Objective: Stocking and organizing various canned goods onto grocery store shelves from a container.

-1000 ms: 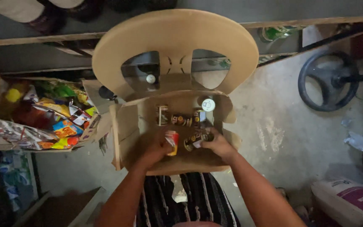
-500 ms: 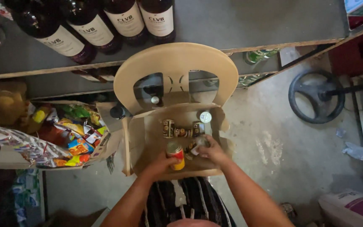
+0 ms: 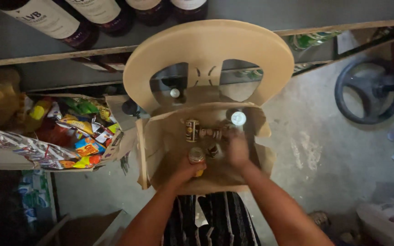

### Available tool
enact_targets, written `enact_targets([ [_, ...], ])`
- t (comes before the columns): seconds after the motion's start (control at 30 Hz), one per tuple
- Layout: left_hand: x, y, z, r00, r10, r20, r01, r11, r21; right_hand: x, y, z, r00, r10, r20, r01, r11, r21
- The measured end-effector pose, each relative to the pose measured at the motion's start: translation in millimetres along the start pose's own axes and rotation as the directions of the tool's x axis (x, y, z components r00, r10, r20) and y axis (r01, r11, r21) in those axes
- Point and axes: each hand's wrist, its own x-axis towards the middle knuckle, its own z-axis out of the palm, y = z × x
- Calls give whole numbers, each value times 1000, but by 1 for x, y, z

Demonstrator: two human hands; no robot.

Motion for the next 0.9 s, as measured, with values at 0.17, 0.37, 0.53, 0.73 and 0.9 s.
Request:
enact_targets([
  [0.17, -14, 6, -16, 998, 55, -36, -58, 994, -91, 73, -1, -30, 992, 121, 23, -110, 957, -268],
  [0.37, -16, -9, -35, 1000, -5, -9, 4, 990, -144, 98, -2, -34, 963, 234, 132, -206, 958, -198],
  [0.53, -53, 49, -34, 994, -99, -36, 90, 979, -184, 90, -13, -75, 902, 364, 233, -427, 836, 345],
  [0.73, -67, 64, -23, 998, -66, 21, 69, 948, -311, 58, 1, -64, 682, 374, 629, -710, 132, 691],
  [0.9, -32, 37, -17, 995, 93, 31, -85, 975, -206, 44, -84, -105, 573, 372, 731, -644, -348, 682],
])
